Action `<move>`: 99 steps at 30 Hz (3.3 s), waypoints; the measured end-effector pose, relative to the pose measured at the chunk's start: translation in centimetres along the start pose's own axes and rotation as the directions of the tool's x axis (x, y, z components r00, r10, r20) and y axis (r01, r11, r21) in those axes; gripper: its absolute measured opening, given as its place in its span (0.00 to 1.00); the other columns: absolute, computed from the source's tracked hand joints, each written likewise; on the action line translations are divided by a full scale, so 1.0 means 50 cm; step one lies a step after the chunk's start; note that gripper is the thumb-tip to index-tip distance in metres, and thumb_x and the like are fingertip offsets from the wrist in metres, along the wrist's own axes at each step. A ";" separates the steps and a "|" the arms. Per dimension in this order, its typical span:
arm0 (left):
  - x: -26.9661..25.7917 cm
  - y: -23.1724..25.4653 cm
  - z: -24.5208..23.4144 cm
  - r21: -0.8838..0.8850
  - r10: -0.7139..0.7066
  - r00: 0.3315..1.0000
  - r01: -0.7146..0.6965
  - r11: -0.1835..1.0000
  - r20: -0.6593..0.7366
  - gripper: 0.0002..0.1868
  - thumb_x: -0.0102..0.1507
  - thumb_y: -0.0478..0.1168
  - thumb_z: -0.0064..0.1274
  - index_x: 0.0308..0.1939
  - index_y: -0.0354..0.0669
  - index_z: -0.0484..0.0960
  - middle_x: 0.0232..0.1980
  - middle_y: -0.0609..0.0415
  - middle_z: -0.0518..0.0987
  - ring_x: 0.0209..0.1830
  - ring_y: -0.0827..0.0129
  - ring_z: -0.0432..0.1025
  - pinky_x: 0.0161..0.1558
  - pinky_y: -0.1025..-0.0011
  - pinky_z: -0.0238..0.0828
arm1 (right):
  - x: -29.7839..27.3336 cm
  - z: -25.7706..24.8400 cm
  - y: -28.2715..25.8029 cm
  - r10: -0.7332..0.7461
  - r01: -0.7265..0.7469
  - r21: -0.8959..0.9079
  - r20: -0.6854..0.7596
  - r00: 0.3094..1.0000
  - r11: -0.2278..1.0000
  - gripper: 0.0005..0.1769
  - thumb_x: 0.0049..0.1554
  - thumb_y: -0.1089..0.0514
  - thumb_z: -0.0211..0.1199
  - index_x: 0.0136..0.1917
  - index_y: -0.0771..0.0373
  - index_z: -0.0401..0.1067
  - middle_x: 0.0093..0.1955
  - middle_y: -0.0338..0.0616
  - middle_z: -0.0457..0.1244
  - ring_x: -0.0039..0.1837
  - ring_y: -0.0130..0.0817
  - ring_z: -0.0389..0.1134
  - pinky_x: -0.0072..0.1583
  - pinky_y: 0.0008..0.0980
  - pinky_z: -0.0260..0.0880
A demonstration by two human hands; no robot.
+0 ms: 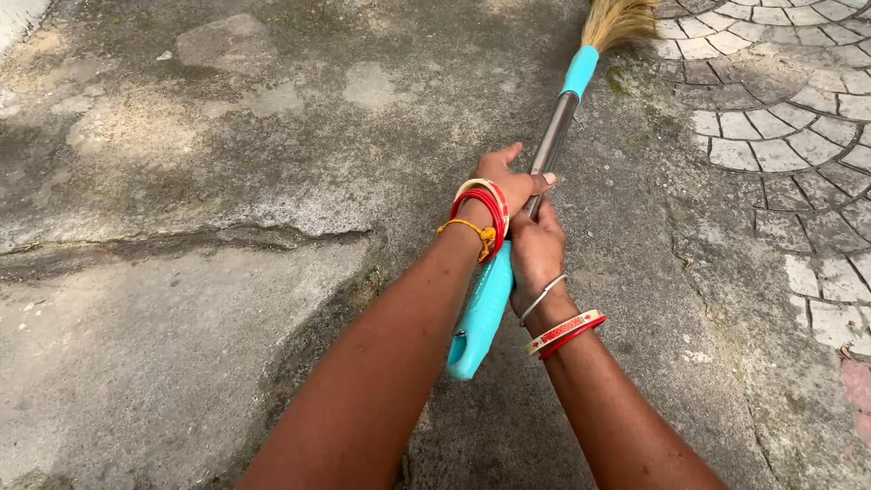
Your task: Sweep a paved outdoor area with a broom.
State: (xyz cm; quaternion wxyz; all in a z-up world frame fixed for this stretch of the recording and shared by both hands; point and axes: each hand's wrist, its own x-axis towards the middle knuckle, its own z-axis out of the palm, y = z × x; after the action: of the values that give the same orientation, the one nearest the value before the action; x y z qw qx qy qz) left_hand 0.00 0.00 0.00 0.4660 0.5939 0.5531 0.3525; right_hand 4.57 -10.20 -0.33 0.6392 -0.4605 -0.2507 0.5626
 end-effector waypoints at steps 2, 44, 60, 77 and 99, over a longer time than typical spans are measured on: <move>-0.036 -0.018 -0.052 -0.062 -0.001 0.994 -0.006 0.998 -0.111 0.44 0.53 0.45 0.70 0.71 0.40 0.70 0.51 0.39 0.84 0.45 0.63 0.81 0.49 0.67 0.77 | -0.021 0.028 -0.002 -0.003 0.004 -0.001 0.078 0.997 1.000 0.26 0.60 0.63 0.50 0.72 0.58 0.60 0.43 0.40 0.67 0.36 0.28 0.69 0.38 0.30 0.74; 0.040 -0.039 0.155 -0.211 -0.006 0.964 0.064 0.975 0.266 0.28 0.61 0.38 0.62 0.65 0.39 0.76 0.49 0.53 0.83 0.43 0.73 0.75 0.45 0.72 0.72 | -0.032 -0.094 -0.074 -0.052 0.054 0.014 -0.134 0.990 0.998 0.30 0.61 0.61 0.55 0.76 0.58 0.60 0.41 0.39 0.66 0.35 0.27 0.66 0.34 0.30 0.68; -0.109 -0.065 0.044 -0.109 -0.299 0.889 0.279 0.954 -0.346 0.20 0.66 0.42 0.49 0.61 0.39 0.72 0.48 0.39 0.84 0.46 0.47 0.81 0.48 0.53 0.76 | -0.015 -0.139 -0.005 0.380 -0.273 -0.300 0.398 0.835 0.914 0.32 0.63 0.56 0.56 0.79 0.54 0.58 0.37 0.43 0.67 0.30 0.28 0.68 0.31 0.28 0.71; -0.198 0.048 0.254 -0.360 -0.245 0.960 0.182 0.915 -0.136 0.36 0.65 0.42 0.50 0.78 0.47 0.57 0.53 0.47 0.79 0.47 0.56 0.78 0.47 0.57 0.76 | -0.124 -0.304 -0.156 0.212 -0.197 -0.115 0.139 0.967 0.974 0.35 0.63 0.57 0.54 0.82 0.52 0.53 0.39 0.38 0.67 0.30 0.25 0.67 0.31 0.27 0.70; -0.109 0.094 0.485 -0.145 -0.223 0.915 0.284 0.948 0.336 0.19 0.63 0.43 0.58 0.55 0.38 0.77 0.38 0.46 0.81 0.34 0.56 0.79 0.34 0.58 0.78 | -0.106 -0.518 -0.272 0.186 -0.189 -0.155 -0.031 0.982 0.970 0.36 0.59 0.64 0.56 0.79 0.55 0.52 0.34 0.45 0.63 0.29 0.32 0.66 0.31 0.33 0.72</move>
State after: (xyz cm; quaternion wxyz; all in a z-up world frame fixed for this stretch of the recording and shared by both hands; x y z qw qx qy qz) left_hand 23.45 -9.14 -2.73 0.6451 0.5179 0.5077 0.2407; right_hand 31.66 -22.40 0.90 0.5467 -0.5357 -0.2446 0.5953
